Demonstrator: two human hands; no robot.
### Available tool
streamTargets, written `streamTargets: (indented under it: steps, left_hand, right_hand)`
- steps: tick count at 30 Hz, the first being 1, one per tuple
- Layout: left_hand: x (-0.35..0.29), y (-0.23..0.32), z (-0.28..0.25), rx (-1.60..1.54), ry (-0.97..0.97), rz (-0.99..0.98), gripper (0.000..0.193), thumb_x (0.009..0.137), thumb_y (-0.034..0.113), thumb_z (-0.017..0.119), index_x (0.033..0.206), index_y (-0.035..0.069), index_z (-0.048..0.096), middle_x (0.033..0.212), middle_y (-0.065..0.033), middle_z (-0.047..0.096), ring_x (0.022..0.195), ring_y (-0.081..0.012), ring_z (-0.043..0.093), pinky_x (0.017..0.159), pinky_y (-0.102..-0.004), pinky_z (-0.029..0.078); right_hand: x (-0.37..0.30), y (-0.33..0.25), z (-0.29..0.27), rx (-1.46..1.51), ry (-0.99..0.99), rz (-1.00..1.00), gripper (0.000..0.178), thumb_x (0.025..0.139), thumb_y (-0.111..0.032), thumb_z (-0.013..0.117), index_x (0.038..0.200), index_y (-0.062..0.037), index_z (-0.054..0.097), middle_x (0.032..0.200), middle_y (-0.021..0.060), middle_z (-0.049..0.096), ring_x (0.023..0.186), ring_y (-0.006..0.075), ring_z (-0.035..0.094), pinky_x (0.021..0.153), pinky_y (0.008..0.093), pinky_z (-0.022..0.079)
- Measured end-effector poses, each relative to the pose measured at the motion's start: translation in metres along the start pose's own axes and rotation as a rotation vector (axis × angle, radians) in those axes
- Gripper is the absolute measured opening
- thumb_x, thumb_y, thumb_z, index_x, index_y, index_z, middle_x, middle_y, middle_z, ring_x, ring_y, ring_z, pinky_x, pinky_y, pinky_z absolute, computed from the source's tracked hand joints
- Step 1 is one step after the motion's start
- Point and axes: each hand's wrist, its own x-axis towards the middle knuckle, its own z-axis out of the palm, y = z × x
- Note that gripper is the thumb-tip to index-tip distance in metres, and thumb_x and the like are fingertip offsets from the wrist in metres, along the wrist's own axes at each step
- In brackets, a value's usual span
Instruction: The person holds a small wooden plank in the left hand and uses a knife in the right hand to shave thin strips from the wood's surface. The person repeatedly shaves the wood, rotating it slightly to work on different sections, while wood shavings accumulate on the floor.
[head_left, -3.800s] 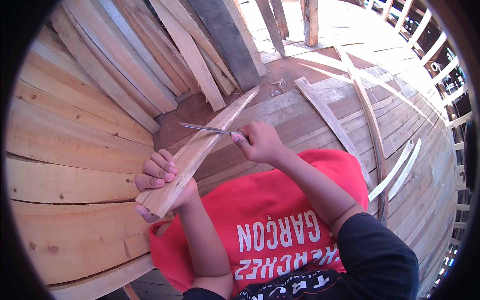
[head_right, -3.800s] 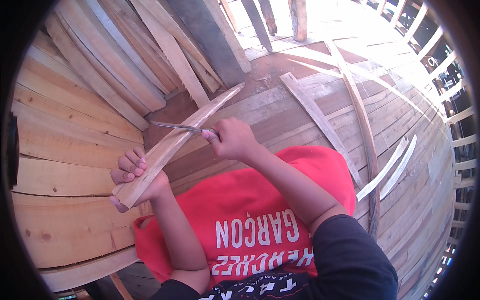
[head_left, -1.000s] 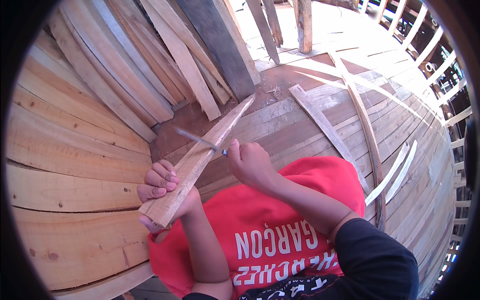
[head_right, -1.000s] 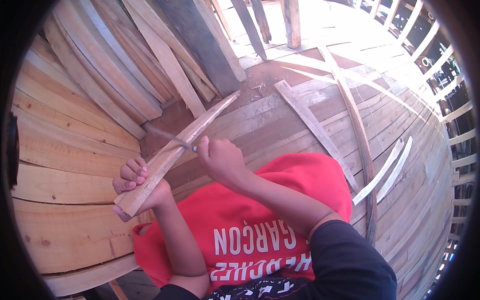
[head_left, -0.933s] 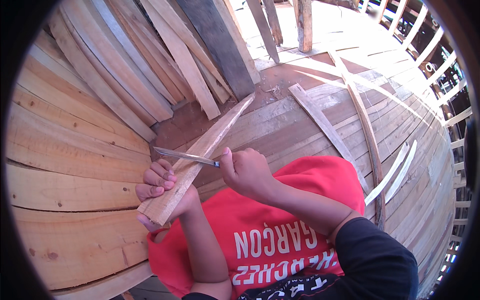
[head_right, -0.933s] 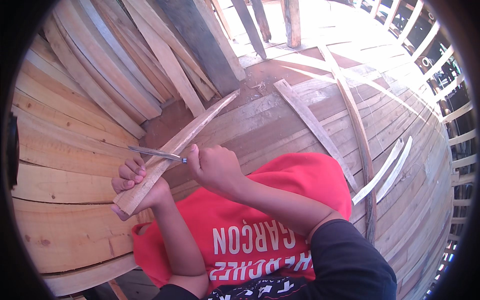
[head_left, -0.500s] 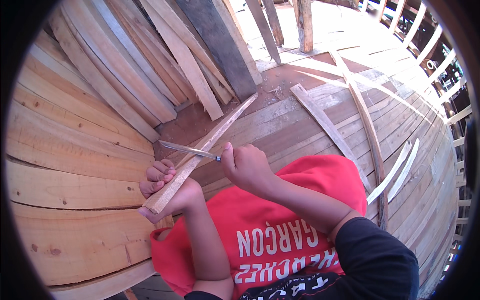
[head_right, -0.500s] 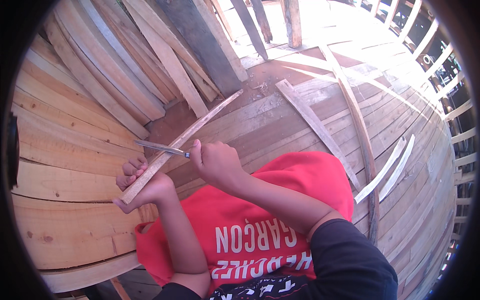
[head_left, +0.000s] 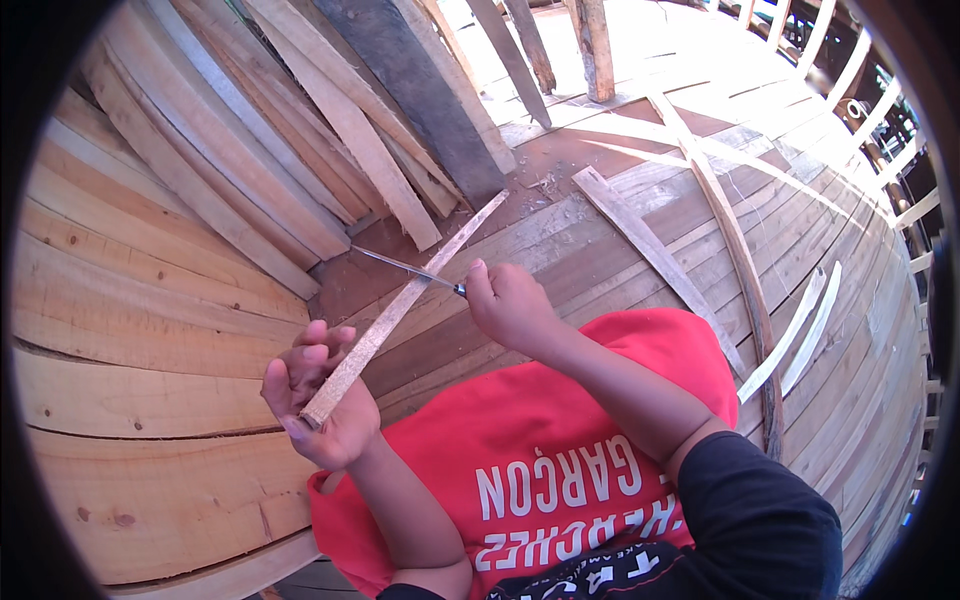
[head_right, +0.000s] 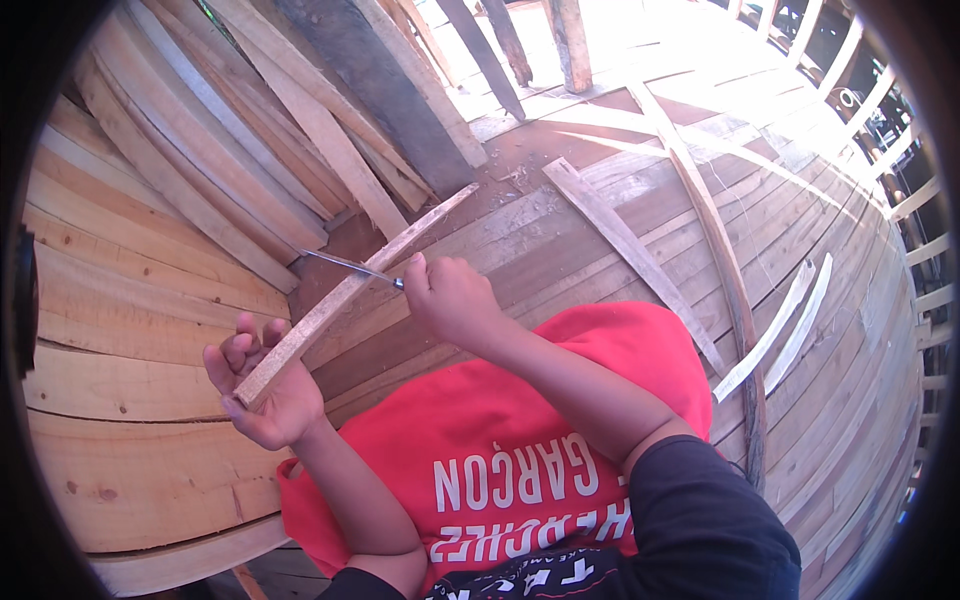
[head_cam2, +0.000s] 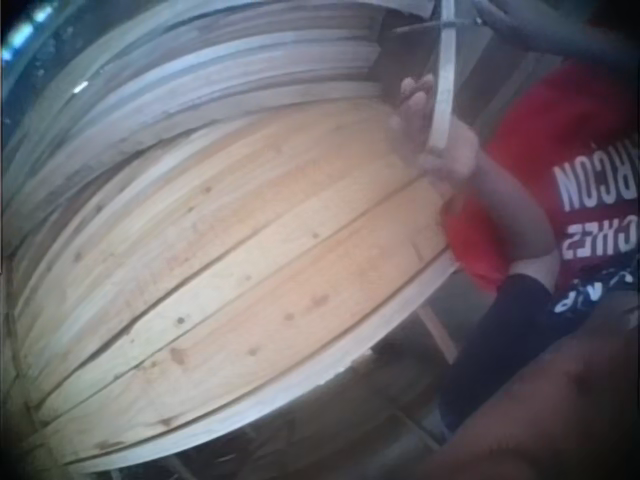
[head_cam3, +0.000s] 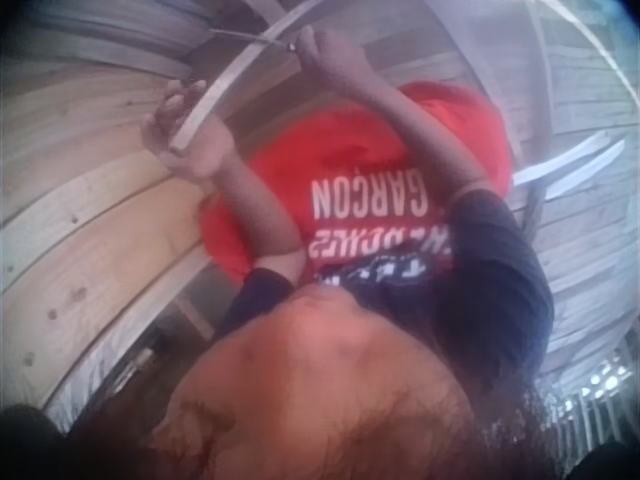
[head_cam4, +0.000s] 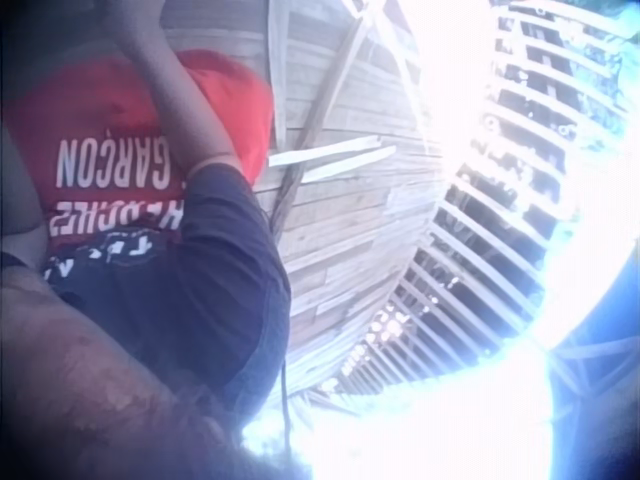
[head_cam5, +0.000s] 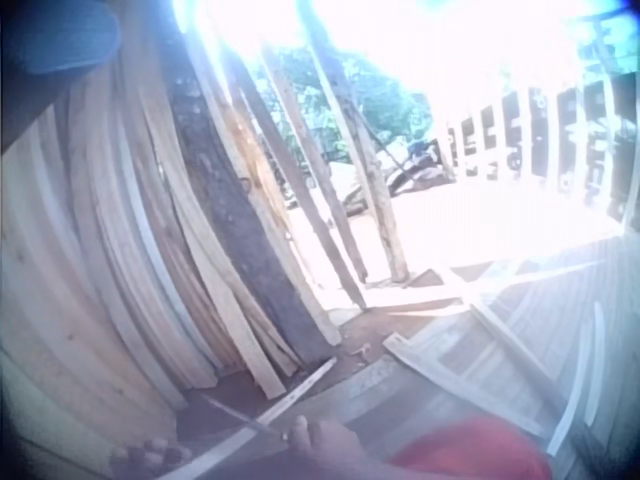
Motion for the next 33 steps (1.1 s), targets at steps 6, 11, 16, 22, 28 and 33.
streamTargets:
  steps: [6,11,16,22,28,33]
  left_hand:
    - [-0.004,-0.013,-0.013,-0.055,-0.248,0.189,0.053,0.103,0.049,0.025,0.098,0.007,0.058,0.080,-0.0112,0.058,0.071,-0.0248,0.059,0.081,-0.0519,0.053]
    - [-0.014,-0.010,0.007,-0.115,-0.203,0.121,0.056,0.100,0.056,0.022,0.089,0.011,0.054,0.078,-0.0048,0.053,0.074,-0.0222,0.053,0.079,-0.0472,0.050]
    - [-0.019,-0.011,0.008,-0.185,-0.228,0.141,0.049,0.099,0.044,0.034,0.085,0.003,0.057,0.073,-0.0141,0.059,0.068,-0.0264,0.058,0.066,-0.0484,0.054]
    - [-0.015,-0.012,-0.002,-0.192,-0.287,0.092,0.041,0.095,0.041,0.035,0.086,0.007,0.057,0.073,-0.0087,0.057,0.068,-0.0232,0.054,0.069,-0.0454,0.051]
    - [-0.015,-0.011,-0.006,-0.184,-0.311,0.056,0.040,0.094,0.041,0.033,0.087,0.010,0.058,0.072,-0.0056,0.055,0.068,-0.0213,0.052,0.070,-0.0441,0.049]
    - [-0.013,-0.015,-0.013,-0.204,-0.291,0.058,0.040,0.094,0.041,0.034,0.087,0.010,0.058,0.071,-0.0059,0.056,0.067,-0.0211,0.052,0.070,-0.0439,0.049]
  right_hand:
    - [0.005,-0.005,-0.011,0.015,-0.108,0.062,0.059,0.099,-0.034,0.038,0.061,0.0045,0.061,0.059,0.0256,0.059,0.065,0.0460,0.062,0.071,0.0535,0.050]
    - [0.001,-0.021,-0.029,-0.105,-0.091,0.072,0.057,0.098,-0.033,0.038,0.064,0.0048,0.064,0.061,0.0261,0.060,0.067,0.0466,0.063,0.072,0.0538,0.051]
    - [-0.029,-0.059,-0.044,-0.212,-0.165,0.011,0.056,0.097,-0.033,0.037,0.067,0.0051,0.064,0.065,0.0264,0.061,0.069,0.0466,0.064,0.072,0.0540,0.051]
    - [0.018,-0.001,-0.037,-0.242,0.022,0.117,0.054,0.095,-0.031,0.038,0.065,0.0055,0.064,0.068,0.0278,0.063,0.068,0.0460,0.064,0.072,0.0539,0.051]
    - [-0.007,-0.032,-0.033,-0.234,-0.090,0.055,0.054,0.096,-0.033,0.038,0.067,0.0043,0.064,0.066,0.0275,0.061,0.070,0.0471,0.063,0.072,0.0538,0.051]
    - [-0.012,-0.031,-0.027,-0.218,-0.073,0.036,0.053,0.096,-0.033,0.039,0.065,0.0032,0.063,0.062,0.0261,0.059,0.066,0.0462,0.062,0.069,0.0542,0.050]
